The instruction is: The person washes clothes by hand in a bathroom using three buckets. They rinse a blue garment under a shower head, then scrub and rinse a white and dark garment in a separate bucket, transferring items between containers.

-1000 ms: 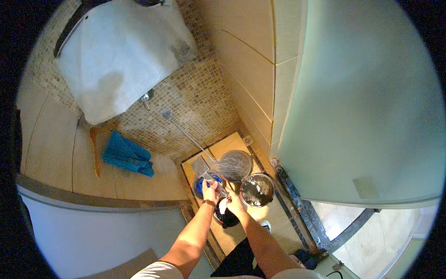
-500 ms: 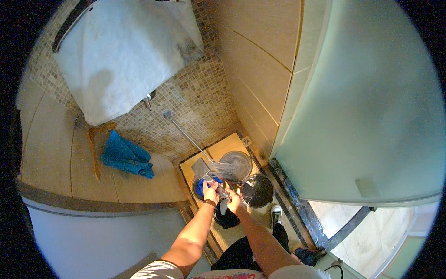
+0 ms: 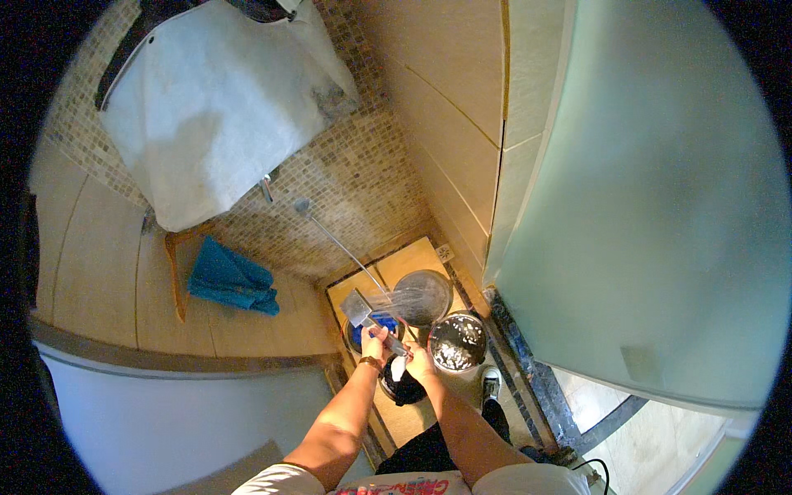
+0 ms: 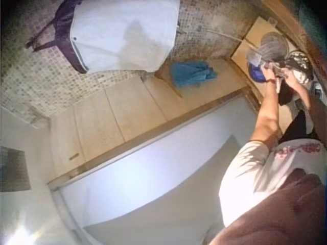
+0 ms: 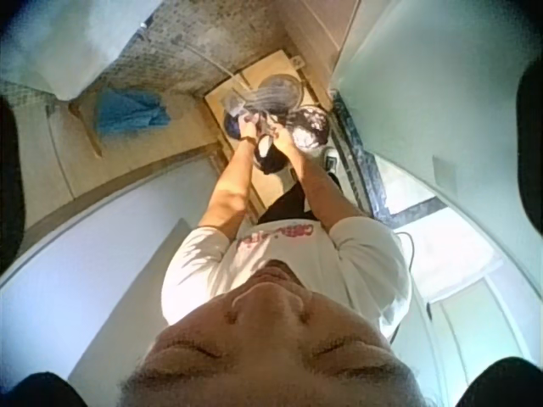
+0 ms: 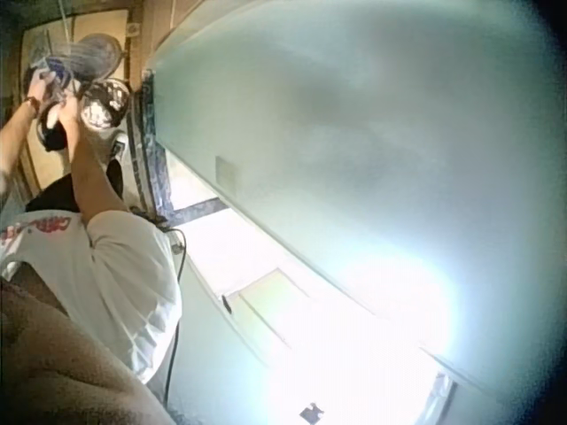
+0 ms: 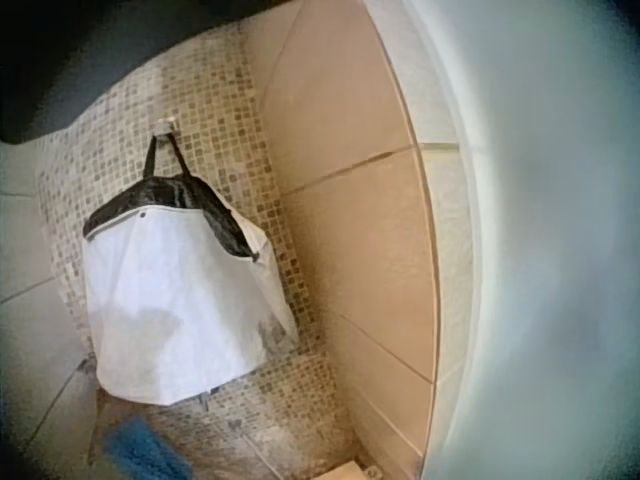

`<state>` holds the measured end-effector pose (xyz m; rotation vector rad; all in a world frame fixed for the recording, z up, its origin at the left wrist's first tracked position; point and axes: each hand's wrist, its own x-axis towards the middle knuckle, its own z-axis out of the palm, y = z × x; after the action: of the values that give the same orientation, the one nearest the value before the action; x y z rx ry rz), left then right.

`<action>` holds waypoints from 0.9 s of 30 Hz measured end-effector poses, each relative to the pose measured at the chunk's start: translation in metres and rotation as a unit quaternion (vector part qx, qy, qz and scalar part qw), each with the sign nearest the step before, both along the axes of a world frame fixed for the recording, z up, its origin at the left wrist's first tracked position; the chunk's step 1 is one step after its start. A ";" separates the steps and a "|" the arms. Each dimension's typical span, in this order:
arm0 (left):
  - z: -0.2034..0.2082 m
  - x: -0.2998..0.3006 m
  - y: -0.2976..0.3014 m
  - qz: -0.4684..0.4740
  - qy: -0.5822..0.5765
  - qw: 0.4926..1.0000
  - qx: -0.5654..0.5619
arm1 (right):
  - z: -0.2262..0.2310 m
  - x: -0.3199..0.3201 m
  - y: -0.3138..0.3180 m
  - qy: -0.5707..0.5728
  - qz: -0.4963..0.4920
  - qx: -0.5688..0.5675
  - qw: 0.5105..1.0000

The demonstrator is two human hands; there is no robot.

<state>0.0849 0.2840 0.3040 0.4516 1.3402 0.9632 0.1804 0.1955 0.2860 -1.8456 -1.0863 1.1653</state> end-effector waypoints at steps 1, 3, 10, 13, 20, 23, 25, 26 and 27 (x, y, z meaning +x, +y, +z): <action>0.002 0.007 0.001 -0.007 0.002 1.000 -0.006 | -0.015 0.002 0.002 0.038 -0.023 0.044 0.998; 0.004 0.013 0.001 -0.016 0.008 1.000 -0.006 | -0.029 0.006 -0.001 0.044 -0.018 0.037 0.998; 0.006 0.005 -0.002 -0.016 0.017 1.000 -0.013 | -0.022 -0.001 -0.005 0.050 -0.038 0.031 0.998; -0.006 0.003 0.000 -0.032 0.021 0.999 -0.001 | -0.017 0.001 -0.007 0.029 -0.018 0.031 0.999; -0.022 0.003 0.002 -0.054 0.045 0.998 0.010 | -0.017 0.008 -0.006 0.000 -0.003 0.024 1.000; -0.029 0.001 0.004 -0.069 0.050 0.996 0.017 | -0.016 0.009 -0.007 0.004 0.000 0.018 1.000; -0.030 0.003 0.005 -0.074 0.060 0.995 0.011 | -0.017 0.010 -0.008 0.012 -0.001 0.007 1.000; -0.029 0.004 0.005 -0.076 0.066 0.995 0.009 | -0.018 0.011 -0.009 0.011 -0.003 0.017 1.000; -0.027 0.008 0.004 -0.070 0.063 0.996 -0.001 | -0.018 0.013 -0.009 0.009 -0.007 0.026 1.000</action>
<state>0.0925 0.2881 0.2775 0.6058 1.4024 0.8283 0.1934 0.1860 0.2680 -1.7973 -1.0818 1.1332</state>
